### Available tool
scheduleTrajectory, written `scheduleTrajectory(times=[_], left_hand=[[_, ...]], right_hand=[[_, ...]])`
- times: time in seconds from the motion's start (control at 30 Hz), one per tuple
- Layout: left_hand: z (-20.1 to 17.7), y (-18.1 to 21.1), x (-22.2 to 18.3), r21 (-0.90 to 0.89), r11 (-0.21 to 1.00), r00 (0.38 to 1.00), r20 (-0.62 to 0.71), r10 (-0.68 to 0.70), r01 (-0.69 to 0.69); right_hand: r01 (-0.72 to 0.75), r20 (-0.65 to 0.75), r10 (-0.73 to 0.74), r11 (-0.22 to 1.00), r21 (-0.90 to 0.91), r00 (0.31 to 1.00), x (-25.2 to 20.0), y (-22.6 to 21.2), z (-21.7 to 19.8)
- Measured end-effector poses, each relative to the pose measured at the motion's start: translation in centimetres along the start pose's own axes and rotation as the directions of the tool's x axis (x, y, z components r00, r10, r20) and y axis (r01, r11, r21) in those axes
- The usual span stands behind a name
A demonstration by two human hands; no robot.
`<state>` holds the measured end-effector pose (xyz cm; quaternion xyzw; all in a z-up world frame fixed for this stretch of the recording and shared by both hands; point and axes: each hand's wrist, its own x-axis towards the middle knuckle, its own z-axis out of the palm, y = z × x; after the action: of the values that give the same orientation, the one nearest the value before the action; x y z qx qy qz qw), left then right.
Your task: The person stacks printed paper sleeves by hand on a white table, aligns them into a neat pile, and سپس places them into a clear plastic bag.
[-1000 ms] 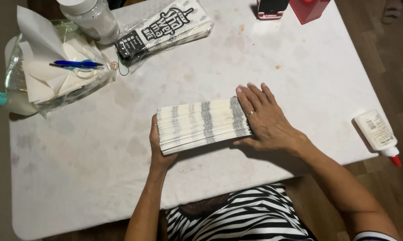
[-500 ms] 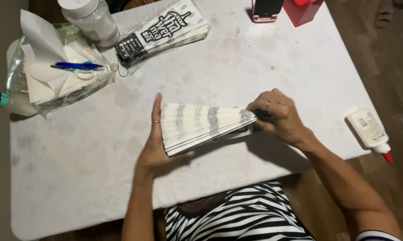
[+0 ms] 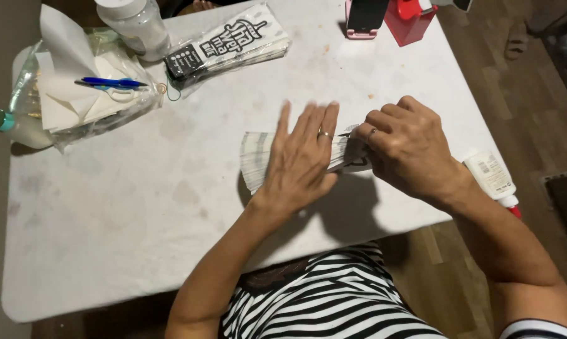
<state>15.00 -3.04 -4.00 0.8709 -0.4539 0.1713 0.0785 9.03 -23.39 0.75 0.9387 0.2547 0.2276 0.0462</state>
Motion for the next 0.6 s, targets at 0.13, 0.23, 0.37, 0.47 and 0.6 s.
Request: scheduleTrajectory(times=[0.13,0.23,0.37,0.47,0.6], left_hand=[[2.2,-0.7,0.0,-0.384,0.923,0.989,-0.14,-0.056,-0.002],[1.3,-1.7,-0.4,-0.622,0.775,0.953,-0.289,-0.094,-0.112],[0.2,-1.7,-1.3,-0.935,0.351,0.912,-0.182,-0.369,-0.045],[-0.4,-0.9,-1.9,-0.975,0.207,0.881,-0.171,-0.442,-0.086],[3.4,0.1,-4.4,-0.992,0.122,0.901,-0.024,-0.433,0.032]], right_hand=[[-0.007,-0.041,0.003,0.996,-0.09,0.999,0.1,-0.4,-3.8],[-0.001,-0.227,-0.011,0.999,-0.052,0.974,-0.6,-0.8,-7.2],[-0.218,-0.272,0.374,0.857,0.467,0.887,-2.8,-2.2,-3.7],[-0.103,-0.136,0.471,0.448,0.888,0.872,-3.4,-4.5,4.0],[-0.005,-0.056,0.489,0.123,0.992,0.871,-5.0,-4.9,10.1]])
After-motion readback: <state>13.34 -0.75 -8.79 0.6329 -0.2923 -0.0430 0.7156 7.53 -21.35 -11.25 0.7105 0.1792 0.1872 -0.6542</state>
